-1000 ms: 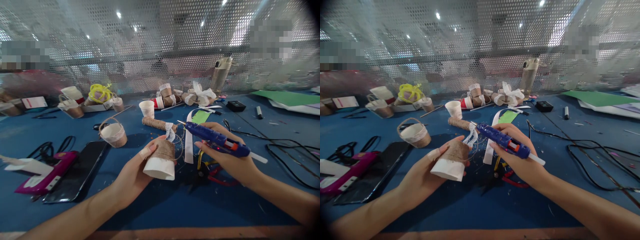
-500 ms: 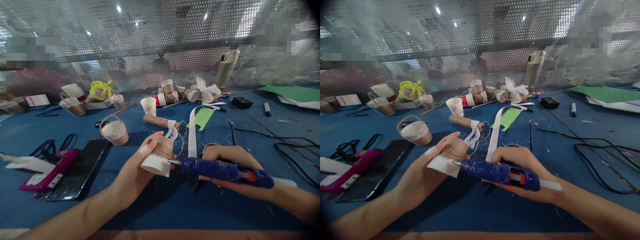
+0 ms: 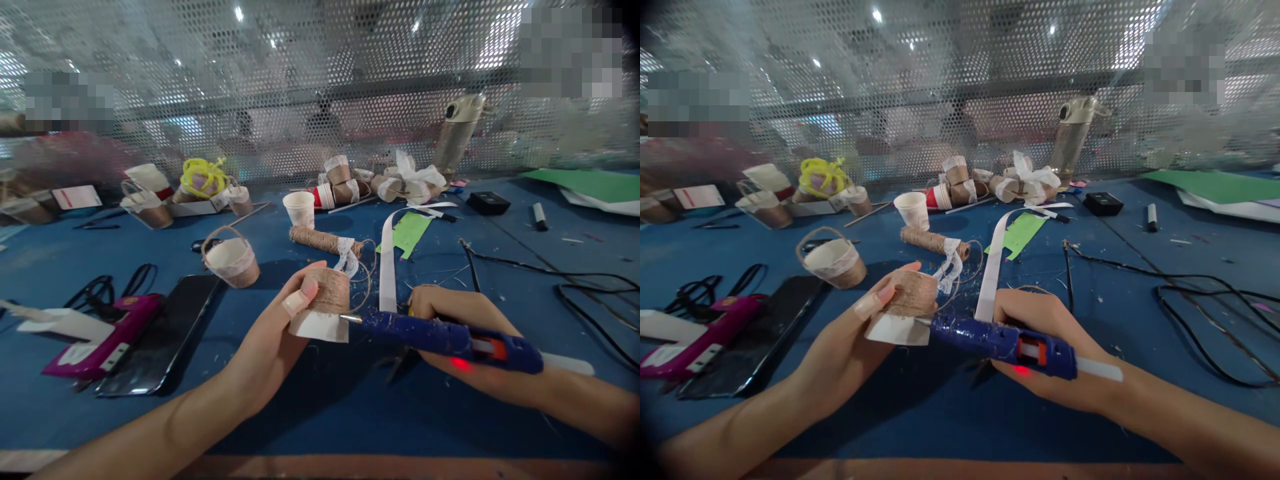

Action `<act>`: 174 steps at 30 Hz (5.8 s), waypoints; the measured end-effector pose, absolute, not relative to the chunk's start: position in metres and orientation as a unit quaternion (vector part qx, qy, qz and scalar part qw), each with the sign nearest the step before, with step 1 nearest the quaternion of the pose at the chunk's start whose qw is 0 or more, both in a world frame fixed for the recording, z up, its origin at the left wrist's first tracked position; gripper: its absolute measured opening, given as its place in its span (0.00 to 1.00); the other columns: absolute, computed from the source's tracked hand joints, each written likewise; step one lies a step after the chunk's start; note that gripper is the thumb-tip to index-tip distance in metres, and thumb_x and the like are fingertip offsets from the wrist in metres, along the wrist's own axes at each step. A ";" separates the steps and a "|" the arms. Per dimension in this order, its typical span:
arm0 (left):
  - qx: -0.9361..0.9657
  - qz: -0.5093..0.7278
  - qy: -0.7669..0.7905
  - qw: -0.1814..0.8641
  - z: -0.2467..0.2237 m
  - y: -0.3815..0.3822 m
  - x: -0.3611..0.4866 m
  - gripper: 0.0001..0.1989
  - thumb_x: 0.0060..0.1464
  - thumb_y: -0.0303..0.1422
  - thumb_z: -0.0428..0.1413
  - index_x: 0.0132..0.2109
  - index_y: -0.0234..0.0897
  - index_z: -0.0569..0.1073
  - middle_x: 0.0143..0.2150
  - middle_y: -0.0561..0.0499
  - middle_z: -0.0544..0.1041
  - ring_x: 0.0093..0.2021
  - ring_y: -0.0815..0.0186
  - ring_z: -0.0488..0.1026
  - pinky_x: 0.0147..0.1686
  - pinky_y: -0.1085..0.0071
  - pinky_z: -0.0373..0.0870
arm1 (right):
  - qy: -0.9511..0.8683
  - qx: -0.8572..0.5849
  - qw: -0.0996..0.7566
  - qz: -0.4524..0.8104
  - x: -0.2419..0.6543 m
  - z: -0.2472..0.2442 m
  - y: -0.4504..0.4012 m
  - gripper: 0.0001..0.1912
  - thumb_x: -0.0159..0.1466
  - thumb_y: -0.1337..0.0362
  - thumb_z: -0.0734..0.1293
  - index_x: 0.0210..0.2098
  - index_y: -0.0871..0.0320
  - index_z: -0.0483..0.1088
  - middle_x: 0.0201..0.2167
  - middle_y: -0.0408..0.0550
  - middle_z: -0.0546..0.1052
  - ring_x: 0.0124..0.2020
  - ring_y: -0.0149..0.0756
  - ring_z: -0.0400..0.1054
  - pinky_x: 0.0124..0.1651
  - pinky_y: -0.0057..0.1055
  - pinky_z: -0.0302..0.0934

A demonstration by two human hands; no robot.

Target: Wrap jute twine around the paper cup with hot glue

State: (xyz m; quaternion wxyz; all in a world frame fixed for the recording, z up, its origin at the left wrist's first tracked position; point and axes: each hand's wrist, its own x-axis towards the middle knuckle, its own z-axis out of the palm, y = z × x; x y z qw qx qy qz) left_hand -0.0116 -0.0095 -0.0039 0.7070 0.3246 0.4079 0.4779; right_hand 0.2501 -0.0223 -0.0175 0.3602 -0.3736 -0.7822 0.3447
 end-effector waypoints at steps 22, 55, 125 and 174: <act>0.343 0.491 0.440 0.670 -0.001 -0.013 -0.010 0.24 0.57 0.40 0.67 0.59 0.44 0.77 0.52 0.50 0.84 0.48 0.61 0.80 0.41 0.73 0.75 | -0.802 -0.392 0.358 0.273 0.246 -0.018 -0.028 0.13 0.62 0.73 0.66 0.28 0.54 0.57 0.23 0.37 0.66 0.24 0.28 0.57 0.29 0.29 0.50; 0.358 0.471 0.464 0.659 -0.005 -0.015 -0.008 0.27 0.57 0.44 0.68 0.62 0.47 0.77 0.59 0.51 0.83 0.62 0.53 0.76 0.50 0.68 0.73 | -0.805 -0.420 0.332 0.256 0.245 -0.021 -0.032 0.13 0.60 0.73 0.66 0.28 0.53 0.57 0.23 0.36 0.68 0.24 0.28 0.58 0.29 0.29 0.52; 0.252 0.496 0.407 0.724 0.005 -0.010 -0.006 0.15 0.65 0.38 0.59 0.51 0.33 0.82 0.44 0.45 0.87 0.41 0.59 0.83 0.43 0.65 0.80 | -0.786 -0.423 0.350 0.284 0.245 -0.018 -0.034 0.13 0.63 0.70 0.65 0.27 0.53 0.57 0.23 0.38 0.66 0.24 0.29 0.57 0.28 0.31 0.51; 0.359 0.395 0.416 0.736 -0.008 -0.014 -0.006 0.22 0.57 0.44 0.67 0.56 0.39 0.79 0.51 0.44 0.84 0.48 0.56 0.80 0.46 0.65 0.73 | -0.680 -0.423 0.477 0.363 0.242 -0.012 -0.012 0.05 0.63 0.61 0.78 0.38 0.49 0.80 0.38 0.44 0.83 0.41 0.38 0.80 0.45 0.32 0.76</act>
